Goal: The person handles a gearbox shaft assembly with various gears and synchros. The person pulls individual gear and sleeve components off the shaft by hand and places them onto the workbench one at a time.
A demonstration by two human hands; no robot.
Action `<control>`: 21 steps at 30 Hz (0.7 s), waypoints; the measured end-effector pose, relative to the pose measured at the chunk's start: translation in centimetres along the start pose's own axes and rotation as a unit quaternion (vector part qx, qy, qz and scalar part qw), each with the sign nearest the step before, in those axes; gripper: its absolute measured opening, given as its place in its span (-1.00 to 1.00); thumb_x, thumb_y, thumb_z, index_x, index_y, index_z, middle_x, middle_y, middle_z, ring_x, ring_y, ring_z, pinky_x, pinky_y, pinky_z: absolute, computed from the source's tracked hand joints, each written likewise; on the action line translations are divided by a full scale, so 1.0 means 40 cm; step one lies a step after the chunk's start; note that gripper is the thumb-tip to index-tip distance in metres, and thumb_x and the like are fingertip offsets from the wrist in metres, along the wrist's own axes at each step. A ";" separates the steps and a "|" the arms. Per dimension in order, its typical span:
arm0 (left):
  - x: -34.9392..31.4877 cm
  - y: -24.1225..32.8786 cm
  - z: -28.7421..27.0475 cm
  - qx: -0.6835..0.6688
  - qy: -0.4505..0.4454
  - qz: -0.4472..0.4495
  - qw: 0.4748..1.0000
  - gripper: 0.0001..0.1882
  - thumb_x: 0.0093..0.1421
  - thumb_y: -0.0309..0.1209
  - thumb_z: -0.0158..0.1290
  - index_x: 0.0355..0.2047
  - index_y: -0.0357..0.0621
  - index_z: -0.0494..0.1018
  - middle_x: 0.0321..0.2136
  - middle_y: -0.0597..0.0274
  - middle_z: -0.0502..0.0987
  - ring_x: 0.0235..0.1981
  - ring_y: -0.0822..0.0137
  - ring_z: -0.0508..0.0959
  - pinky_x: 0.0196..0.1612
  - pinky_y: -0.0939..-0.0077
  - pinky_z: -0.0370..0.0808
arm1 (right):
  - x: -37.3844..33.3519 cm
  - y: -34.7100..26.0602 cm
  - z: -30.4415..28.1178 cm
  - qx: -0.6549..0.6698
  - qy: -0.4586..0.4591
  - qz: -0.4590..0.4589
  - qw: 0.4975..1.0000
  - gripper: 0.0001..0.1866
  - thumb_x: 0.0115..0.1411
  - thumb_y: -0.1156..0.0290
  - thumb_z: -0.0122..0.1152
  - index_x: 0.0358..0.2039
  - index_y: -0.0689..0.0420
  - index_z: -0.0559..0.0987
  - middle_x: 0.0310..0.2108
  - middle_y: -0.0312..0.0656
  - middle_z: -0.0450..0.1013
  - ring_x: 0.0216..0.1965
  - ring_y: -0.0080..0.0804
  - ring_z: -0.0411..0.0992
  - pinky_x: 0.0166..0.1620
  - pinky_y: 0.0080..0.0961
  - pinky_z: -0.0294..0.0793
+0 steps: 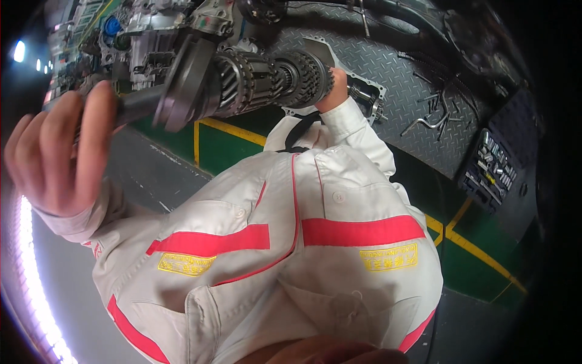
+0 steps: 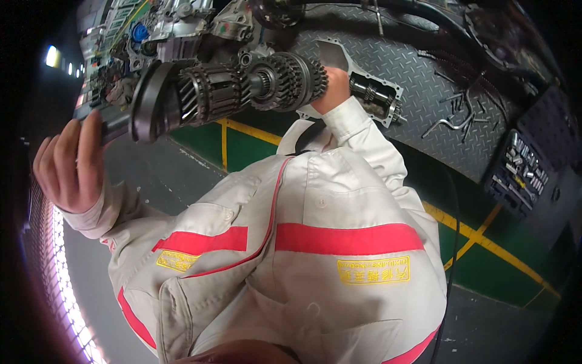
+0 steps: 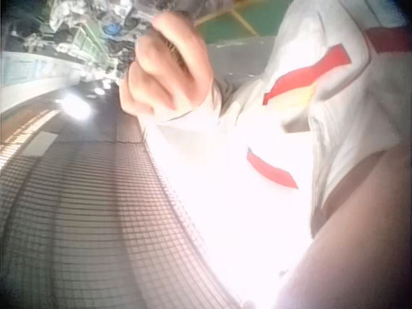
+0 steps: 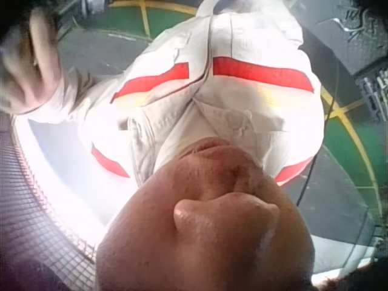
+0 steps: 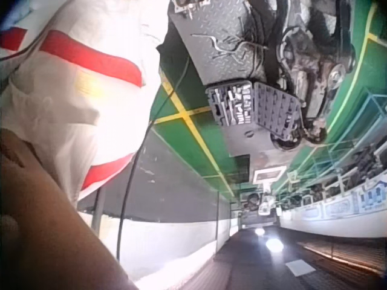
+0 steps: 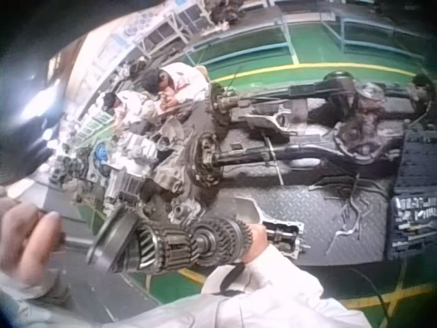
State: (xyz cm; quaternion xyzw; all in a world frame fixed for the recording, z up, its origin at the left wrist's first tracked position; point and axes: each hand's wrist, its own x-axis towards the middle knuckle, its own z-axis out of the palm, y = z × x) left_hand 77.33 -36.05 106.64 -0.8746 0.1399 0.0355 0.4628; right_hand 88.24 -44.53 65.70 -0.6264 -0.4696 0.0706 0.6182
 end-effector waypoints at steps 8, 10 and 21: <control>0.052 0.193 0.334 -0.308 0.084 0.036 0.947 -0.59 -0.05 -0.32 0.21 -0.18 -0.21 0.45 -0.32 0.11 0.50 -0.30 0.12 0.50 -0.21 0.30 0.44 | -0.227 -0.001 -0.362 -0.288 -0.088 0.153 0.941 -0.90 -0.17 0.41 0.27 -0.58 0.09 0.54 -0.62 -0.09 0.47 -0.54 -0.05 0.47 -0.51 -0.24 0.46; 0.078 0.346 0.464 -0.433 0.089 0.018 0.897 -0.56 -0.06 -0.30 0.22 -0.18 -0.23 0.42 -0.31 0.06 0.50 -0.27 0.06 0.50 -0.20 0.28 0.45 | -0.246 -0.091 -0.508 -0.397 -0.135 0.202 0.885 -0.88 -0.14 0.41 0.25 -0.52 0.09 0.56 -0.59 -0.09 0.48 -0.52 -0.05 0.48 -0.48 -0.23 0.47; 0.460 1.120 0.370 -0.830 0.083 0.043 0.550 -0.81 0.02 -0.51 0.02 -0.32 -0.19 0.31 -0.45 -0.04 0.38 -0.35 -0.09 0.40 -0.27 0.15 0.35 | -0.214 -0.486 -0.916 -0.677 -0.332 0.370 0.542 -0.84 -0.06 0.35 0.20 -0.39 -0.05 0.57 -0.59 -0.10 0.47 -0.51 -0.07 0.48 -0.49 -0.22 0.43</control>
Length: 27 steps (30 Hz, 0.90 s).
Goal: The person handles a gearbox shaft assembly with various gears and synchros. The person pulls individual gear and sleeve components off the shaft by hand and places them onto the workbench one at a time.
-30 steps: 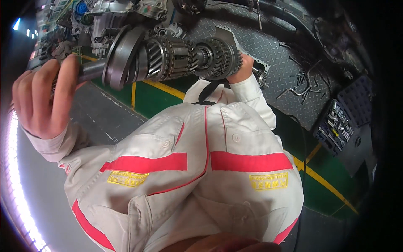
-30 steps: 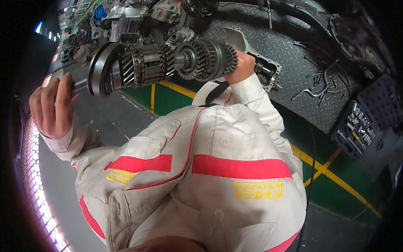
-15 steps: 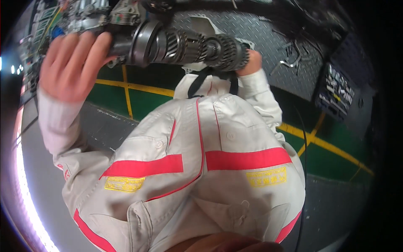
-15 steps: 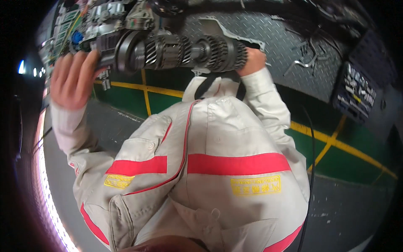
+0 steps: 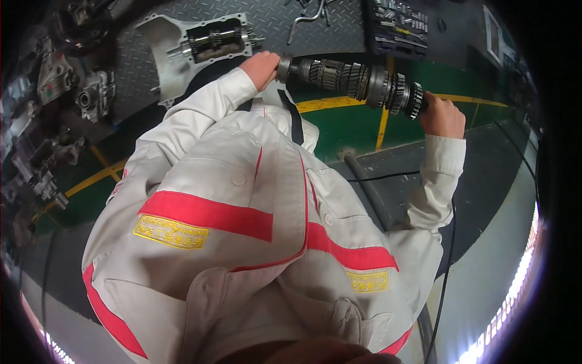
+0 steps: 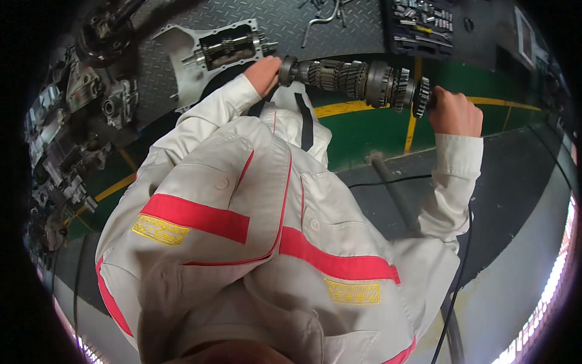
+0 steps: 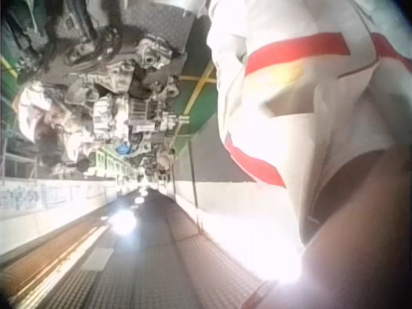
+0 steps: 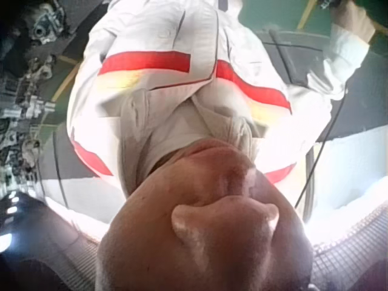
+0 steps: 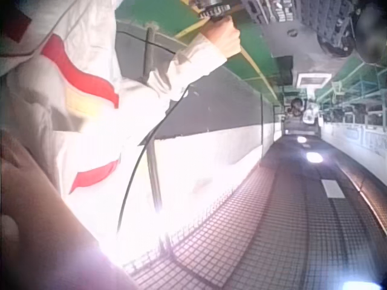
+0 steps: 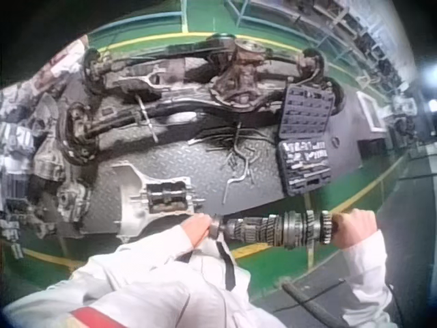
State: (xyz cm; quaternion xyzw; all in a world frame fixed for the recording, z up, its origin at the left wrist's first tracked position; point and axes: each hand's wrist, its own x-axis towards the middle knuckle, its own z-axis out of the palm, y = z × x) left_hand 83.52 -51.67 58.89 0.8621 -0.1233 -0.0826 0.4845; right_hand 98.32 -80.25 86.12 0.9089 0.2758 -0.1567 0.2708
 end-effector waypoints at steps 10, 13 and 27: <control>0.113 -0.023 0.283 -0.055 0.085 0.055 0.993 -0.82 0.03 -0.55 -0.02 -0.34 -0.25 0.25 -0.41 -0.03 0.34 -0.30 -0.07 0.36 -0.24 0.20 0.34 | -0.003 0.069 -0.007 -0.082 -0.035 -0.044 0.995 -0.86 0.00 0.29 0.20 -0.39 -0.03 0.54 -0.54 -0.13 0.49 -0.49 -0.11 0.48 -0.49 -0.25 0.43; 0.120 0.000 0.305 -0.049 0.106 0.048 0.992 -0.76 0.02 -0.55 -0.02 -0.28 -0.28 0.26 -0.36 -0.08 0.35 -0.25 -0.10 0.37 -0.18 0.20 0.36 | -0.019 0.053 -0.080 -0.103 -0.011 -0.068 0.992 -0.89 0.00 0.30 0.18 -0.45 0.00 0.50 -0.55 -0.17 0.48 -0.53 -0.13 0.48 -0.53 -0.26 0.41; 0.075 0.123 0.092 -0.093 0.138 0.105 0.981 -0.72 0.10 -0.38 0.05 -0.23 -0.19 0.25 -0.33 -0.05 0.40 -0.23 -0.11 0.43 -0.17 0.19 0.38 | -0.183 -0.041 -0.374 -0.182 0.050 -0.072 0.979 -0.81 -0.06 0.35 0.24 -0.42 0.01 0.44 -0.48 -0.29 0.48 -0.47 -0.19 0.47 -0.50 -0.31 0.41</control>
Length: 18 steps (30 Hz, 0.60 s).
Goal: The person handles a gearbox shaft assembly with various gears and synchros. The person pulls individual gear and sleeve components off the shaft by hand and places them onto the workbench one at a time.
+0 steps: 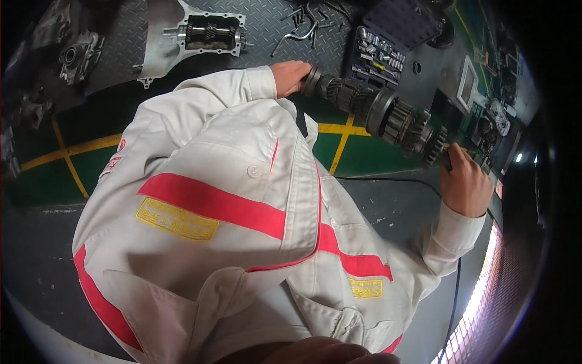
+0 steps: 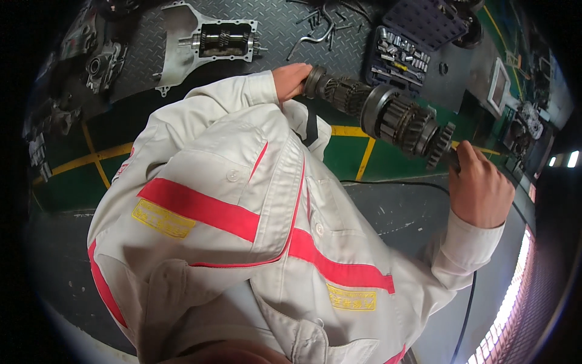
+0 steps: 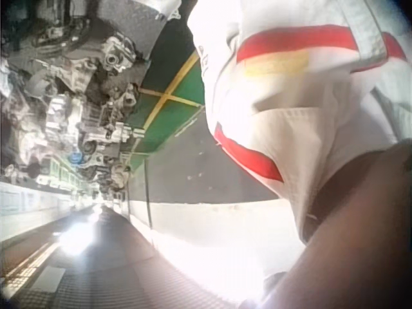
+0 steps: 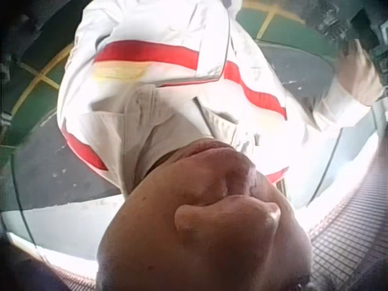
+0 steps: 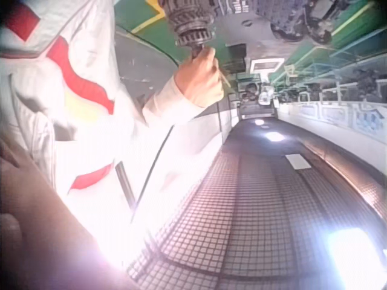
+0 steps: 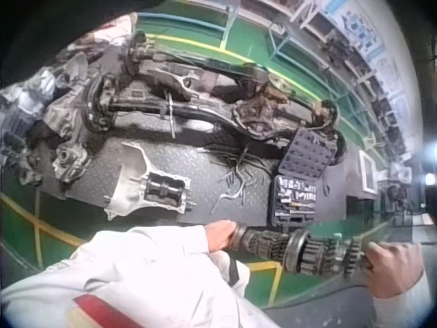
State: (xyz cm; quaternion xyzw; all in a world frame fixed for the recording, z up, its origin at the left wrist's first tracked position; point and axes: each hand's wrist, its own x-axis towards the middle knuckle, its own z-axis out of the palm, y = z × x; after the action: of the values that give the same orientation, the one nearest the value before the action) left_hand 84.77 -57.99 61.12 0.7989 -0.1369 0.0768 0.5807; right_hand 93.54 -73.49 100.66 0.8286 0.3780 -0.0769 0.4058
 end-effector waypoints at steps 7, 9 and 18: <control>-0.087 -0.057 -0.085 -0.098 -0.007 -0.041 0.994 -0.68 0.03 -0.48 0.00 -0.16 -0.14 0.33 -0.28 -0.03 0.43 -0.19 -0.12 0.43 -0.13 0.22 0.39 | -0.011 0.004 -0.018 0.018 0.008 0.049 0.999 -0.80 -0.09 0.35 0.21 -0.38 -0.02 0.49 -0.45 -0.25 0.50 -0.43 -0.16 0.47 -0.48 -0.28 0.40; -0.107 -0.037 -0.088 -0.111 -0.022 -0.034 0.993 -0.65 0.02 -0.49 -0.01 -0.12 -0.16 0.32 -0.27 -0.04 0.43 -0.19 -0.12 0.44 -0.12 0.23 0.39 | 0.003 -0.009 0.000 0.025 0.006 0.053 0.998 -0.79 -0.09 0.35 0.22 -0.37 -0.03 0.49 -0.44 -0.24 0.50 -0.43 -0.15 0.47 -0.48 -0.27 0.40; -0.039 -0.021 -0.090 -0.149 0.114 0.002 0.982 -0.57 0.06 -0.56 0.00 -0.01 -0.22 0.29 -0.13 -0.10 0.43 -0.07 -0.11 0.43 0.00 0.28 0.38 | 0.055 -0.013 0.073 0.140 0.042 0.122 0.982 -0.66 -0.12 0.43 0.13 -0.25 -0.11 0.59 -0.49 -0.11 0.49 -0.45 -0.03 0.45 -0.45 -0.23 0.40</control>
State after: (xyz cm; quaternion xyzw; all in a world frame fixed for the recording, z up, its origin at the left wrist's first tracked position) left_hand 83.68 -54.11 61.05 0.6894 -0.0812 0.1470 0.7047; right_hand 95.25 -74.20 97.46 0.9196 0.2761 -0.0435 0.2760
